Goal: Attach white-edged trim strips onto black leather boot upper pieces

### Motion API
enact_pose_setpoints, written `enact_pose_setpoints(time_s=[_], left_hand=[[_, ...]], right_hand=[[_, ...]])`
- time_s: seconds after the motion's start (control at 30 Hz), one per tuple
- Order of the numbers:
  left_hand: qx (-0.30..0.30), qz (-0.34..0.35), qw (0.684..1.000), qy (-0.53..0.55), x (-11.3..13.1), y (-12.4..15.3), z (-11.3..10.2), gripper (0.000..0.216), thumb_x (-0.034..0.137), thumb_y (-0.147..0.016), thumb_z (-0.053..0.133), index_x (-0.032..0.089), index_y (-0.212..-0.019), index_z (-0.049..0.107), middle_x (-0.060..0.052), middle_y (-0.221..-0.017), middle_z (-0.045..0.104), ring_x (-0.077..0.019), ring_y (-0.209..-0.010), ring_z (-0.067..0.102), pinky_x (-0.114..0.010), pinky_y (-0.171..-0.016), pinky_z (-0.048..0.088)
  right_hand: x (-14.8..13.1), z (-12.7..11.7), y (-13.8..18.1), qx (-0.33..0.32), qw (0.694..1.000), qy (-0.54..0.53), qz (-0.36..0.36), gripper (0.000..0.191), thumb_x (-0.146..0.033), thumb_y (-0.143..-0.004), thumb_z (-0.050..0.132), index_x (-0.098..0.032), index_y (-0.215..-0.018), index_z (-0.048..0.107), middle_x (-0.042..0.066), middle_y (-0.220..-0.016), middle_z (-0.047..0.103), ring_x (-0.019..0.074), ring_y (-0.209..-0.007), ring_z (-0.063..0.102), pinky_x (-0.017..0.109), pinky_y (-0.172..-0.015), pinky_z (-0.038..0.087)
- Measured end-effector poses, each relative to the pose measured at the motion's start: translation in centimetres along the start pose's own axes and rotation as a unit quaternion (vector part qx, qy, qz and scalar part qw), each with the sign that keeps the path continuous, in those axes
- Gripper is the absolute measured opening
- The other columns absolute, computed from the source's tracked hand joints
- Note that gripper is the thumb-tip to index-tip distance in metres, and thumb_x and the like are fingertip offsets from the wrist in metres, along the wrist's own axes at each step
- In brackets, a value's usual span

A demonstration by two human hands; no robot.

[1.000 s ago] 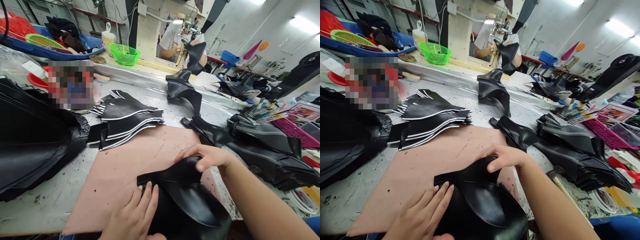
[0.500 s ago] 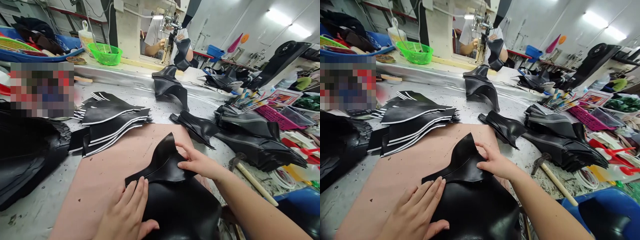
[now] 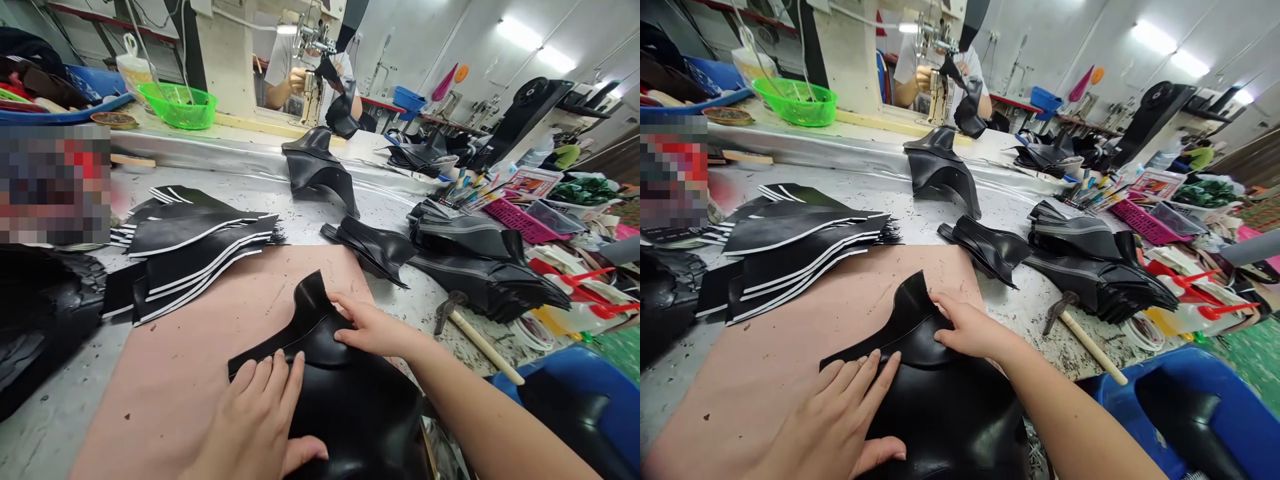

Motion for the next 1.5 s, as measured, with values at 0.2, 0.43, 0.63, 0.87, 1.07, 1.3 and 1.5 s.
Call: enact_pose_setpoints(time_s=[0.2, 0.43, 0.63, 0.87, 1.07, 1.3, 1.5], left_hand=[[0.001, 0.022, 1.0, 0.011, 0.8, -0.9, 0.0, 0.083, 0.076, -0.056, 0.061, 0.008, -0.104, 0.068, -0.011, -0.106, 0.069, -0.0252, -0.083, 0.062, -0.035, -0.072, 0.048], [-0.014, 0.025, 1.0, 0.001, 1.3, -1.8, 0.4, 0.085, 0.079, -0.055, 0.057, 0.016, -0.11, 0.065, -0.014, -0.099, 0.071, -0.0271, -0.074, 0.064, -0.04, -0.067, 0.051], [0.015, 0.078, 0.997, 0.022, 2.0, -1.9, 1.0, 0.084, 0.078, -0.061, 0.054, 0.008, -0.105, 0.067, -0.016, -0.109, 0.067, -0.0287, -0.094, 0.064, -0.036, -0.075, 0.054], [0.032, 0.107, 0.994, 0.006, 2.3, -2.4, 1.4, 0.088, 0.074, -0.05, 0.067, 0.01, -0.111, 0.064, -0.021, -0.1, 0.069, -0.034, -0.084, 0.066, -0.041, -0.065, 0.056], [0.049, 0.116, 0.992, -0.013, 2.8, -2.6, 1.3, 0.079, 0.068, -0.055, 0.068, 0.007, -0.105, 0.067, -0.021, -0.102, 0.068, -0.0339, -0.084, 0.065, -0.041, -0.063, 0.057], [0.019, 0.086, 0.996, 0.003, 3.4, -2.6, 2.1, 0.087, 0.075, -0.055, 0.063, 0.015, -0.117, 0.06, -0.019, -0.101, 0.069, -0.0353, -0.087, 0.064, -0.047, -0.066, 0.056], [-0.033, 0.028, 0.996, 0.072, 3.1, -2.9, 2.6, 0.08, 0.078, -0.064, 0.048, 0.021, -0.12, 0.059, -0.014, -0.107, 0.068, -0.0314, -0.093, 0.063, -0.043, -0.074, 0.054]], right_hand=[[-0.2, -0.6, -0.3, 0.037, 0.999, -0.001, 0.023, 0.065, -0.013, -0.073, 0.06, -0.022, -0.133, 0.039, 0.005, -0.103, 0.061, 0.0189, -0.088, 0.058, 0.033, -0.078, 0.046], [0.3, -0.5, -0.7, 0.088, 0.994, 0.068, 0.003, 0.06, -0.015, -0.069, 0.066, -0.021, -0.126, 0.047, -0.004, -0.075, 0.051, 0.0127, -0.066, 0.049, 0.025, -0.06, 0.04], [2.3, -2.2, 0.4, 0.078, 0.995, -0.039, 0.045, 0.03, -0.021, -0.07, 0.067, -0.021, -0.098, 0.055, -0.006, -0.066, 0.053, 0.0111, -0.059, 0.052, 0.023, -0.055, 0.041], [3.9, -3.1, 2.0, 0.041, 0.989, -0.116, 0.079, 0.021, -0.016, -0.07, 0.063, -0.02, -0.082, 0.047, -0.007, -0.06, 0.054, 0.0109, -0.055, 0.057, 0.022, -0.051, 0.045], [4.3, -2.7, 1.7, 0.082, 0.991, -0.065, 0.08, 0.02, -0.012, -0.068, 0.065, -0.02, -0.076, 0.048, -0.007, -0.059, 0.053, 0.0112, -0.055, 0.055, 0.022, -0.051, 0.043], [2.9, -1.2, 3.6, 0.209, 0.972, 0.106, 0.004, 0.009, -0.013, -0.076, 0.06, -0.019, -0.074, 0.055, 0.003, -0.078, 0.061, 0.0178, -0.075, 0.056, 0.032, -0.069, 0.044], [1.6, 3.3, 6.8, 0.271, 0.863, 0.361, -0.227, 0.035, -0.007, -0.087, 0.038, -0.019, -0.114, 0.058, 0.009, -0.104, 0.067, 0.0226, -0.095, 0.059, 0.04, -0.084, 0.045]])
Point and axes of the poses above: each hand's wrist, its own y-axis away from the middle knuckle, its own z-axis out of the palm, x = y × z, the point moved 4 cm from there along -y, towards the middle knuckle
